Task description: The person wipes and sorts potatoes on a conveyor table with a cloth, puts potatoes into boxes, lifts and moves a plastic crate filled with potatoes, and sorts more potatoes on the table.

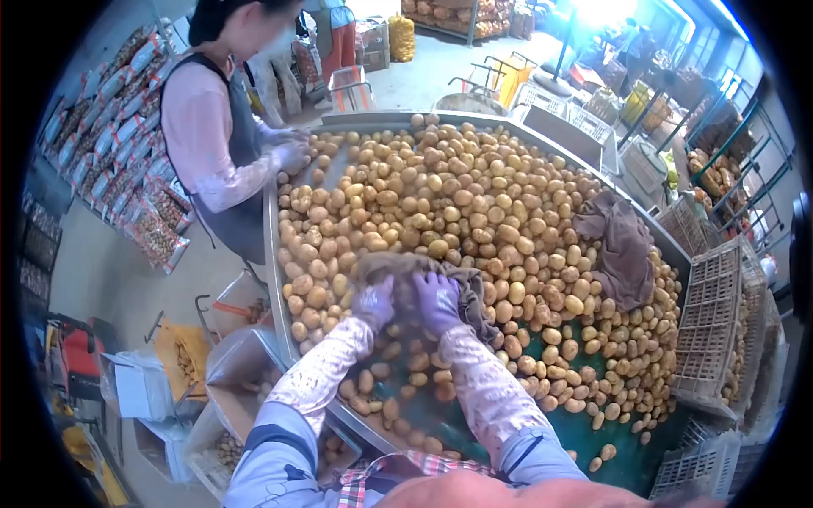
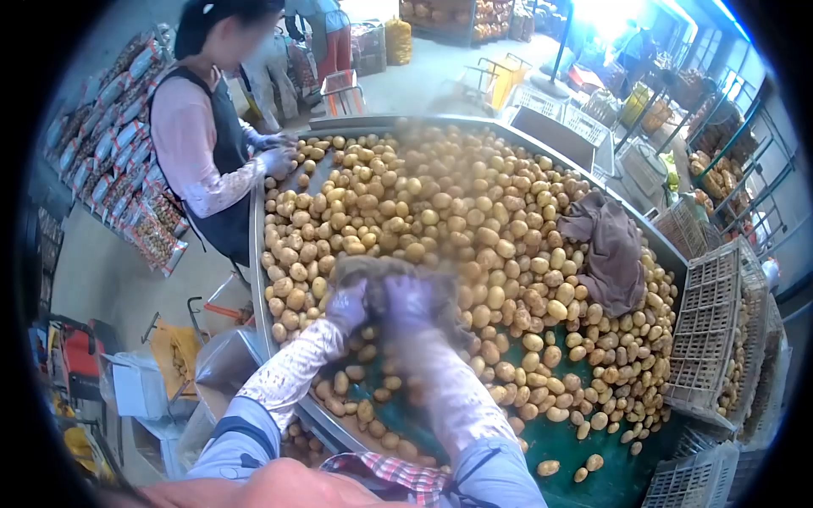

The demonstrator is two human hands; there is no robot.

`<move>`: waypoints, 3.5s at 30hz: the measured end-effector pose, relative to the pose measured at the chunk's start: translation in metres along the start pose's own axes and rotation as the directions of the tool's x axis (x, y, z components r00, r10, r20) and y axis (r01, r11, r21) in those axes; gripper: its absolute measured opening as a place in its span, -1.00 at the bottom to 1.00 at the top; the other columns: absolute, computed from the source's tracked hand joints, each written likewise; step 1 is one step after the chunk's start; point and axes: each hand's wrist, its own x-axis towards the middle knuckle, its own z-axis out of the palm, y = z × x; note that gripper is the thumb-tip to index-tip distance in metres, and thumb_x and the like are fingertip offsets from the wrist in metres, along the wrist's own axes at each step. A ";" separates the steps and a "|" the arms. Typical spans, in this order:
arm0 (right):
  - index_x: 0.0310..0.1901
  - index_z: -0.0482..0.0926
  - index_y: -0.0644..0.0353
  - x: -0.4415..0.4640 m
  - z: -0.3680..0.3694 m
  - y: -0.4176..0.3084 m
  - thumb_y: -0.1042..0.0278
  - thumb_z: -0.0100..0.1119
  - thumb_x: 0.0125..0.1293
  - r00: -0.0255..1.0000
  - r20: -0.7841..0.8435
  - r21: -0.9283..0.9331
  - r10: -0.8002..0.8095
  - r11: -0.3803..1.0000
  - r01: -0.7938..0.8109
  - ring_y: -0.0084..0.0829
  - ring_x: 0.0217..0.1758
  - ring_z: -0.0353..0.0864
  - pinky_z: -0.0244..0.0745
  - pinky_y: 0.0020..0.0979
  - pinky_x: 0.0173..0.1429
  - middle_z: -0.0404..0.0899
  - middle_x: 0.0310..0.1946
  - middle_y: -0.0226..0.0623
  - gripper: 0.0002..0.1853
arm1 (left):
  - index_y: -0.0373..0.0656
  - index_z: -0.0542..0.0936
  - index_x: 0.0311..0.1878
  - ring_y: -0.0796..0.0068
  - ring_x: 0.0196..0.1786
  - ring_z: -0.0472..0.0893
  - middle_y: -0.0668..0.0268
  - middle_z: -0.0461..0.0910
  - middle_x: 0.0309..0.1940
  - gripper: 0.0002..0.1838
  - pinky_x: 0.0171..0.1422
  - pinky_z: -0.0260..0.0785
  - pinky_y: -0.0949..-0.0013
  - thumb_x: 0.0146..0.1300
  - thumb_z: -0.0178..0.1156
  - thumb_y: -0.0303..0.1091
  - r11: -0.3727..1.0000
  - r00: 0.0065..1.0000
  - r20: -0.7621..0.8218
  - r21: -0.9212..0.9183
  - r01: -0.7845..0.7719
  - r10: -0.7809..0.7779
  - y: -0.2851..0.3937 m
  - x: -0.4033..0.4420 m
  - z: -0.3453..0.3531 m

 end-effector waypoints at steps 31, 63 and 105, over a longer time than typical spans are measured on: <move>0.20 0.42 -0.05 0.009 0.004 0.033 0.22 0.31 -0.09 0.955 0.169 0.134 -0.242 0.966 0.221 -0.09 0.36 0.25 -0.05 0.13 0.43 0.30 0.25 -0.07 -0.31 | 0.07 0.32 0.37 0.08 -0.02 0.64 0.00 0.64 -0.12 -0.29 0.09 0.45 0.19 0.10 0.20 -0.10 0.990 1.000 0.018 0.140 0.014 -0.017 -0.003 0.022 0.001; 0.35 0.21 0.19 -0.521 -0.044 0.336 0.19 -0.03 0.35 0.547 -0.372 -0.678 0.750 0.183 -0.712 0.01 0.39 0.17 0.09 -0.09 0.46 0.15 0.35 -0.01 -0.43 | -0.08 0.53 0.11 0.17 -0.10 0.67 0.14 0.67 -0.16 -0.59 0.01 0.47 0.15 0.22 0.04 -0.17 0.524 0.502 0.157 -0.350 -0.777 0.850 0.360 -0.205 0.146; 0.07 0.39 0.17 -0.137 -0.053 0.181 0.15 0.20 0.22 0.682 -0.113 0.241 0.723 0.686 -0.687 -0.01 -0.05 0.56 0.46 -0.10 0.01 0.50 -0.09 -0.01 -0.55 | -0.18 0.53 0.14 0.09 -0.04 0.63 0.04 0.62 -0.06 -0.60 0.04 0.48 0.24 0.26 0.20 -0.27 0.874 0.855 -0.492 -0.329 -0.357 0.164 -0.048 -0.090 0.006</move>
